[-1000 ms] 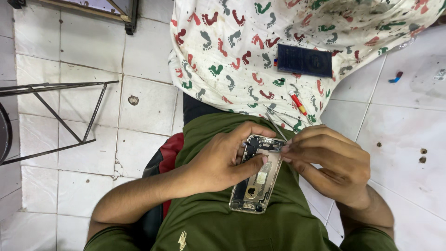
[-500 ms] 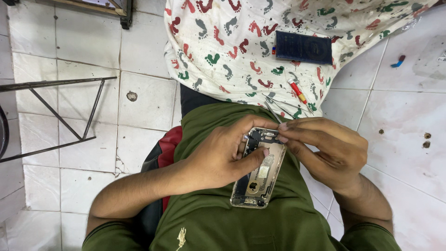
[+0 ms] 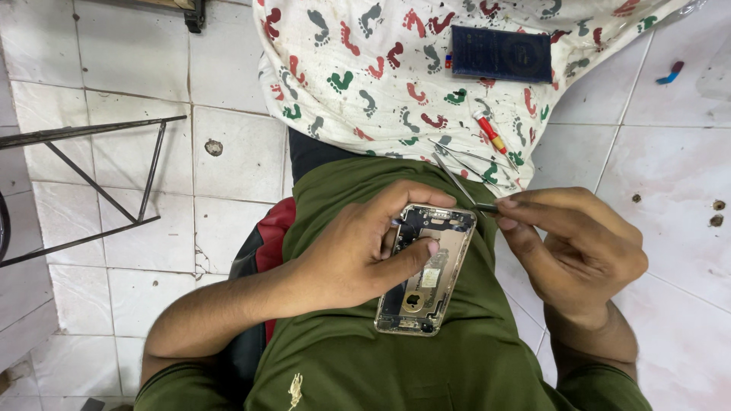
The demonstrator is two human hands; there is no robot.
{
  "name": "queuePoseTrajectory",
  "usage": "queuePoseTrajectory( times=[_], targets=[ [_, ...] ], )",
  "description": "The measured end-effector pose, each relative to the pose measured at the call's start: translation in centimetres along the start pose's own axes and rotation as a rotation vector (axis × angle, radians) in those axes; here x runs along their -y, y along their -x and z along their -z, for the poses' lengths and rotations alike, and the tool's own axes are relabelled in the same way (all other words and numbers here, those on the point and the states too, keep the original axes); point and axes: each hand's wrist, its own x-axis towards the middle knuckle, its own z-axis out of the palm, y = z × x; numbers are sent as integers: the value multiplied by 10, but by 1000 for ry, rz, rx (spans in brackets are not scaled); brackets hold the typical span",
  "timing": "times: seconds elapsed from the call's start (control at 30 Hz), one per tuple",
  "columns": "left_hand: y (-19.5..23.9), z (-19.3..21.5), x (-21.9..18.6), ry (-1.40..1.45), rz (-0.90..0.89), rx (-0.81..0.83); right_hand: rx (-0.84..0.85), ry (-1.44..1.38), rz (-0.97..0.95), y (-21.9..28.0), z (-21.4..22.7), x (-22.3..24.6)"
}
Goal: The person disassembles a smartphone, removes internal components, and uses tweezers to adjust or clean small parts inside the chassis. The person handles the phone frame, internal components, and tools throughout the task.
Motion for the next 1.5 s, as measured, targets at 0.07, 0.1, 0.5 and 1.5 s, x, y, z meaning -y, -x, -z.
queuePoseTrajectory(
  times=[0.07, 0.1, 0.5, 1.5],
  targets=[
    [1, -1, 1, 75, -30, -6, 1, -30, -9, 5, 1, -3],
    [1, -1, 2, 146, -68, -7, 13, -30, 7, 6, 1, -5],
    [1, -2, 11, 24, -206, -4, -26, 22, 16, 12, 0, -2],
    [5, -2, 12, 76, -258, 46, 142, -58, 319, 18, 3, -6]
  ],
)
